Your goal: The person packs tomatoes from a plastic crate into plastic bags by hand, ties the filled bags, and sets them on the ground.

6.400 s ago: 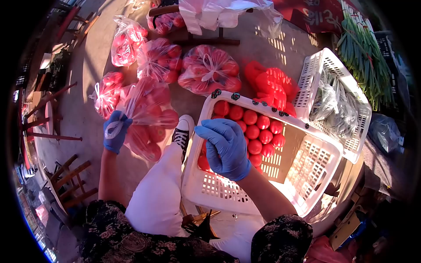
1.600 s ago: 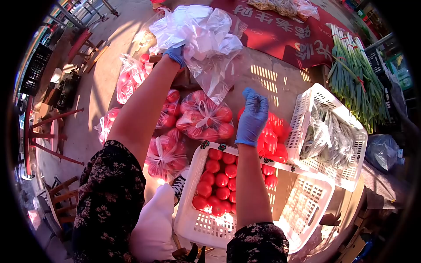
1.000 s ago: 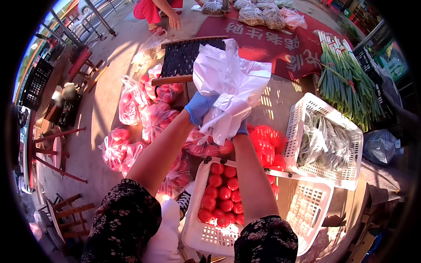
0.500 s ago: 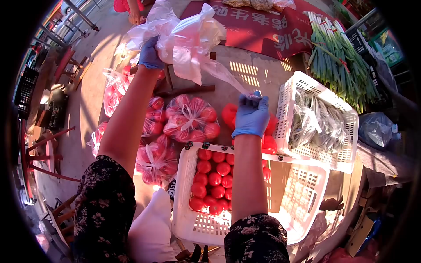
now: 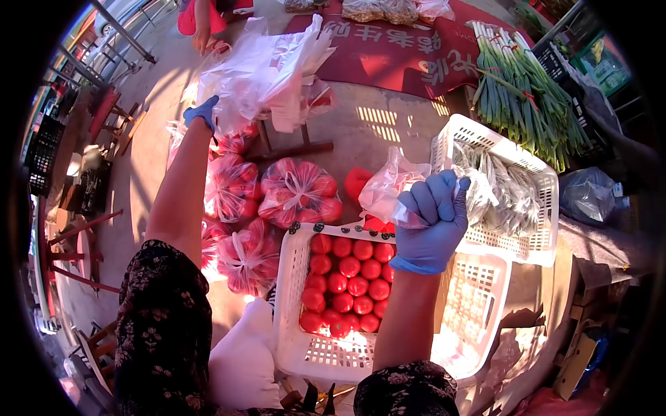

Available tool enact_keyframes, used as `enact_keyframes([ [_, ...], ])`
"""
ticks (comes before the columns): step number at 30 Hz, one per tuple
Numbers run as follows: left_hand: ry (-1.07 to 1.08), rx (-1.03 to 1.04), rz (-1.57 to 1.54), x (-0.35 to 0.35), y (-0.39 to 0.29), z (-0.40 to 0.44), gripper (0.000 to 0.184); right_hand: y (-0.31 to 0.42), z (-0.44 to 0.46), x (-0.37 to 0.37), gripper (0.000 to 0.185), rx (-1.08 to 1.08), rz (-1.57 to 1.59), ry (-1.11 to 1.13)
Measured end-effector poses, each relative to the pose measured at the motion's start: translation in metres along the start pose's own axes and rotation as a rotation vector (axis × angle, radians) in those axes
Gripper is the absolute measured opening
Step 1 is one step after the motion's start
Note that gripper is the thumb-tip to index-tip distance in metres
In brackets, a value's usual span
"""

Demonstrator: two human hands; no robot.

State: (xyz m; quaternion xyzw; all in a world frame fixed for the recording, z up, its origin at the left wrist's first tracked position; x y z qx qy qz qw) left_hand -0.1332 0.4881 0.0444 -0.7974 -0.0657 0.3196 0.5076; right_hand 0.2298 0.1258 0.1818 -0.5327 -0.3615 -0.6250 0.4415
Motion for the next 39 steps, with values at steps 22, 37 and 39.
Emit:
enact_keyframes([
  [22,0.924,1.352,0.057,-0.195,-0.024,-0.558,0.021,0.036,-0.179,0.203,0.024,-0.284,-0.786,-0.287],
  [37,1.267,0.508,-0.271,-0.138,0.025,-0.534,0.059,0.01,-0.235,0.097,0.018,0.219,-2.059,-0.283],
  [39,1.323,0.53,-0.16,-0.141,0.018,-0.536,0.069,0.02,-0.227,0.097,0.021,0.243,-1.885,-0.362],
])
Point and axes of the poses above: each hand's wrist, its own z-axis towards the middle knuckle, its own x-axis out of the palm, y = z × x, the point moved 5 cm from there along z, towards the middle knuckle, and after that the axes turned 4 degrees about z, right-handed, at the moved point
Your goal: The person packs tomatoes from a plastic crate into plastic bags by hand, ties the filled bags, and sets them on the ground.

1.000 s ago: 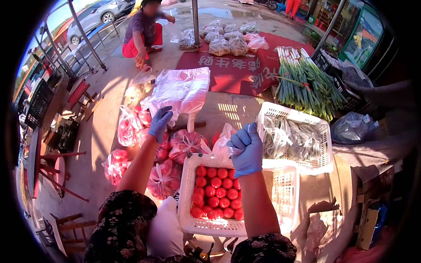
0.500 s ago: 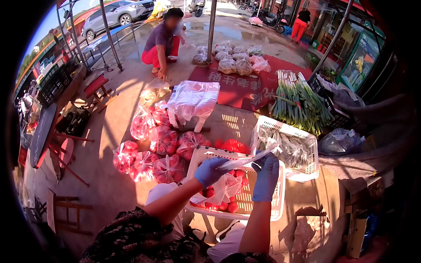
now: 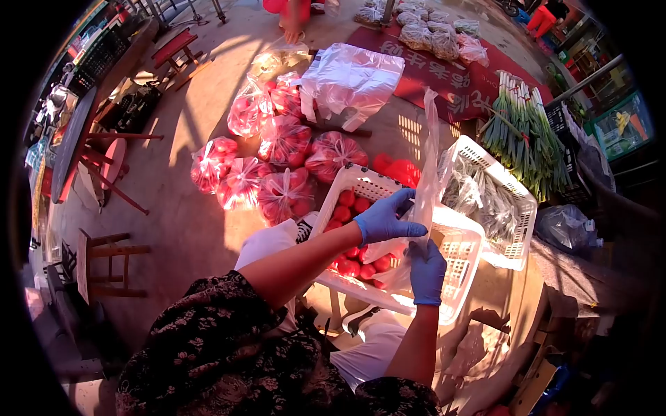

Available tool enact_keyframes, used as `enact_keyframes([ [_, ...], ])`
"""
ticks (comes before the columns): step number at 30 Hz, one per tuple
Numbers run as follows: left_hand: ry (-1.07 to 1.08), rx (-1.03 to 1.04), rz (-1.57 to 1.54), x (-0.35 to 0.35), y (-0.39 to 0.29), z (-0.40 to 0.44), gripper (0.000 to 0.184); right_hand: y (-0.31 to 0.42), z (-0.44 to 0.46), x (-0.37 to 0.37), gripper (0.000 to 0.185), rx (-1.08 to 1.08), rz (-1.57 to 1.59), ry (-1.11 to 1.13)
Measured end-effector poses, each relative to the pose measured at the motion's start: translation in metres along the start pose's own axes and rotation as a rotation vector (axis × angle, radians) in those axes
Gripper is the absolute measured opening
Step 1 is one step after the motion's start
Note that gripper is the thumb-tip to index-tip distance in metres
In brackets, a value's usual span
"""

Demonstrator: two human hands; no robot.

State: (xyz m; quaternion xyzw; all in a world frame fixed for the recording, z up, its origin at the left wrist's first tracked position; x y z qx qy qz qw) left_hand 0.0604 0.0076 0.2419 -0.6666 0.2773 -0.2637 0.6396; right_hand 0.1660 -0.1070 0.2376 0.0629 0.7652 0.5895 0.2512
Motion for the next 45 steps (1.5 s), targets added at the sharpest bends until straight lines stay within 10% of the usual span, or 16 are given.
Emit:
enact_keyframes([
  [4,0.147,0.041,0.134,0.008,0.005,0.0,0.081,-0.013,0.013,-0.002,0.021,0.008,0.222,0.064],
  [9,0.05,-0.13,0.19,-0.001,0.011,0.0,0.048,-0.001,0.007,0.009,0.026,0.112,0.344,0.202],
  [22,-0.276,-0.024,-0.051,-0.02,0.022,0.0,0.025,-0.017,0.026,-0.057,0.028,0.01,0.836,-0.109],
  [45,-0.351,-0.017,0.289,-0.046,-0.001,-0.003,0.02,-0.022,0.021,-0.048,0.018,0.059,0.074,-0.029],
])
Point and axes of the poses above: each hand's wrist, its own z-axis towards the middle knuckle, its own x-axis out of the palm, y = z × x, the point moved 5 cm from there along z, towards the middle knuckle, and after that the axes turned 4 degrees about z, right-handed, at the moved point
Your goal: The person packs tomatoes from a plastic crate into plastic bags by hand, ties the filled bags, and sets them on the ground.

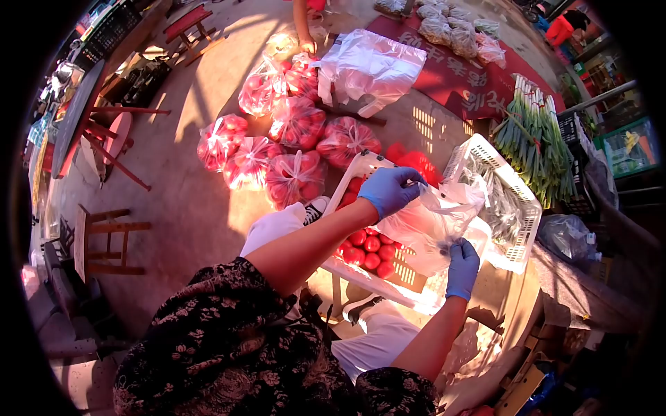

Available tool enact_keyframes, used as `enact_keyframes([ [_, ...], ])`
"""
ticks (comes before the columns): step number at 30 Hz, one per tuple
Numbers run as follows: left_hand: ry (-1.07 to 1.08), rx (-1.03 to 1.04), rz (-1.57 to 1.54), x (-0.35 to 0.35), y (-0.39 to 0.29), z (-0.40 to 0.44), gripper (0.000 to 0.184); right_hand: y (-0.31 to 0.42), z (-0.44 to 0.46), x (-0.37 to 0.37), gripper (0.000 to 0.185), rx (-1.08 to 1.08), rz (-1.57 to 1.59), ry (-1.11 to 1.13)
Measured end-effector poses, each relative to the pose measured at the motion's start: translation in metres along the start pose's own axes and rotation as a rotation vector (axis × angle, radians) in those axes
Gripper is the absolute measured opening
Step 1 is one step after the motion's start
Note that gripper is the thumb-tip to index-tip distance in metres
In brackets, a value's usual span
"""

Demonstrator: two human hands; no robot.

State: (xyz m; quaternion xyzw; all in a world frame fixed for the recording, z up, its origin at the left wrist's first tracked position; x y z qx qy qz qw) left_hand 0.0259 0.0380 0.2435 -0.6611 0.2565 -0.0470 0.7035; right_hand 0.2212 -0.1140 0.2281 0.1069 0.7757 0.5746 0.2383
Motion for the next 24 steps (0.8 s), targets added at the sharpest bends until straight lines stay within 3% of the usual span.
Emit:
enact_keyframes([
  [5,-0.117,0.059,0.074,-0.014,-0.002,0.003,0.015,0.014,-0.002,0.0,0.02,-0.057,0.051,-0.105],
  [8,-0.05,0.047,0.253,-0.011,0.004,0.007,0.018,0.013,0.0,-0.007,0.021,0.001,0.041,-0.172],
  [11,0.109,0.101,0.425,0.003,0.015,0.007,0.034,0.007,0.002,-0.008,0.02,0.042,0.065,-0.137],
  [14,0.172,0.315,0.524,0.005,-0.01,-0.008,0.06,0.002,0.002,0.001,0.017,-0.03,0.056,-0.019],
  [17,0.191,0.487,0.415,0.022,-0.009,-0.012,0.077,0.021,-0.009,0.025,0.011,-0.131,0.014,0.135],
  [18,0.261,0.447,0.351,0.023,-0.013,-0.014,0.077,0.027,-0.013,0.032,0.011,-0.172,0.022,0.155],
  [21,0.574,0.175,0.298,0.026,-0.014,-0.016,0.064,0.031,-0.014,0.033,0.009,-0.151,0.021,0.149],
  [22,0.492,0.256,0.341,0.025,-0.012,-0.015,0.043,0.024,-0.01,0.026,0.008,-0.122,0.011,0.118],
  [24,0.422,0.28,0.292,0.026,-0.007,-0.012,0.033,0.02,-0.006,0.018,0.008,-0.111,-0.004,0.078],
])
Point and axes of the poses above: each hand's wrist, its own z-axis towards the middle knuckle, its own x-axis out of the palm, y = z × x, the point moved 5 cm from there along z, towards the middle knuckle, and after that the axes turned 4 degrees about z, right-handed, at the moved point
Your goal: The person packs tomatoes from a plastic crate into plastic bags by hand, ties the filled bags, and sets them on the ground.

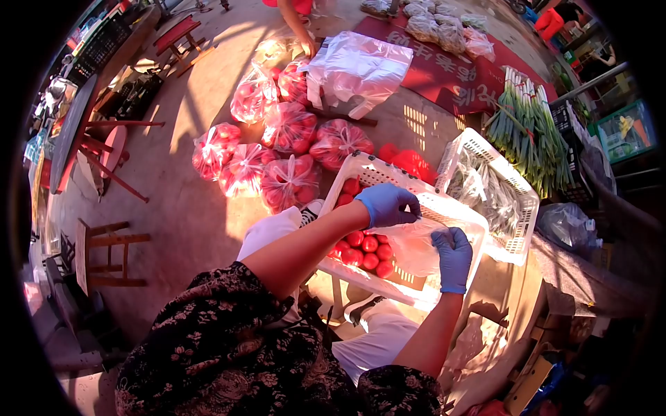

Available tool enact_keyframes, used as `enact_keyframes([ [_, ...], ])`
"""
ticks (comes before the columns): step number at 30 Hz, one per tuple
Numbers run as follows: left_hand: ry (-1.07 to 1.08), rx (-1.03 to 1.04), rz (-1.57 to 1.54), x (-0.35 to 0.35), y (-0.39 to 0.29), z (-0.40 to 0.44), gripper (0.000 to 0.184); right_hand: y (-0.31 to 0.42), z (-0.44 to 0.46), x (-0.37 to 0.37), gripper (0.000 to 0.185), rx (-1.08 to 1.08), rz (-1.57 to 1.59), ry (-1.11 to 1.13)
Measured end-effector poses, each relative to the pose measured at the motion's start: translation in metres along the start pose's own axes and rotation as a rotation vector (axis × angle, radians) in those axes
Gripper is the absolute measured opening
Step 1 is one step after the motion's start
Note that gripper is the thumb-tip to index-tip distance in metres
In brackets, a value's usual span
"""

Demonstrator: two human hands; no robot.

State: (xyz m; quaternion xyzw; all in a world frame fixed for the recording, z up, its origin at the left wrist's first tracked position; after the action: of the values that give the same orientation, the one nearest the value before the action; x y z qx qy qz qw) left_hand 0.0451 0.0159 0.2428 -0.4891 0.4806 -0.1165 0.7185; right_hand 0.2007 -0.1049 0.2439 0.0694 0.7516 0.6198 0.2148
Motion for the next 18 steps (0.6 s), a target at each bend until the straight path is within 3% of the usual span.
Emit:
enact_keyframes([
  [2,-0.005,0.026,-0.018,-0.002,0.0,0.003,0.026,0.0,0.002,-0.003,0.01,-0.029,-0.008,-0.03],
  [5,-0.277,0.054,-0.079,-0.009,0.001,0.002,0.03,-0.004,0.004,-0.006,0.012,-0.033,0.224,-0.106],
  [9,-0.481,-0.269,0.133,-0.015,0.013,-0.001,0.076,0.006,0.004,-0.003,0.019,-0.032,0.702,-0.249],
  [10,-0.533,-0.351,0.188,-0.016,0.016,-0.003,0.088,-0.003,0.009,-0.006,0.029,-0.059,0.817,-0.158],
  [13,-0.525,-0.565,-0.019,-0.008,0.025,-0.002,0.09,-0.006,0.011,0.004,0.029,0.028,1.183,-0.048],
  [14,-0.408,-0.544,-0.421,0.002,0.028,-0.003,0.084,-0.017,0.016,0.006,0.033,0.042,1.318,0.106],
  [15,-0.295,-0.583,-0.801,0.006,0.022,-0.008,0.078,-0.016,0.013,0.011,0.036,0.049,1.253,0.056],
  [17,0.035,-0.635,-1.165,0.023,0.017,-0.004,0.065,-0.005,0.01,0.018,0.043,0.052,1.072,0.038],
  [18,-0.003,-0.533,-1.206,0.045,0.044,0.01,0.043,0.001,0.008,0.02,0.048,0.068,1.051,-0.035],
])
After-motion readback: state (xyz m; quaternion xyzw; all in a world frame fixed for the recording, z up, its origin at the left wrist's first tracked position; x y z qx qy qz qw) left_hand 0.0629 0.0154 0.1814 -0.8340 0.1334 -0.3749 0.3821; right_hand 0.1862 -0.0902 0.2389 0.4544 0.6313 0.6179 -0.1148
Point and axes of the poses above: each hand's wrist, its own z-axis towards the middle knuckle, its own x-axis out of the palm, y = z × x, the point moved 5 cm from there along z, towards the middle knuckle, and after that the axes turned 4 degrees about z, right-handed, at the moved point
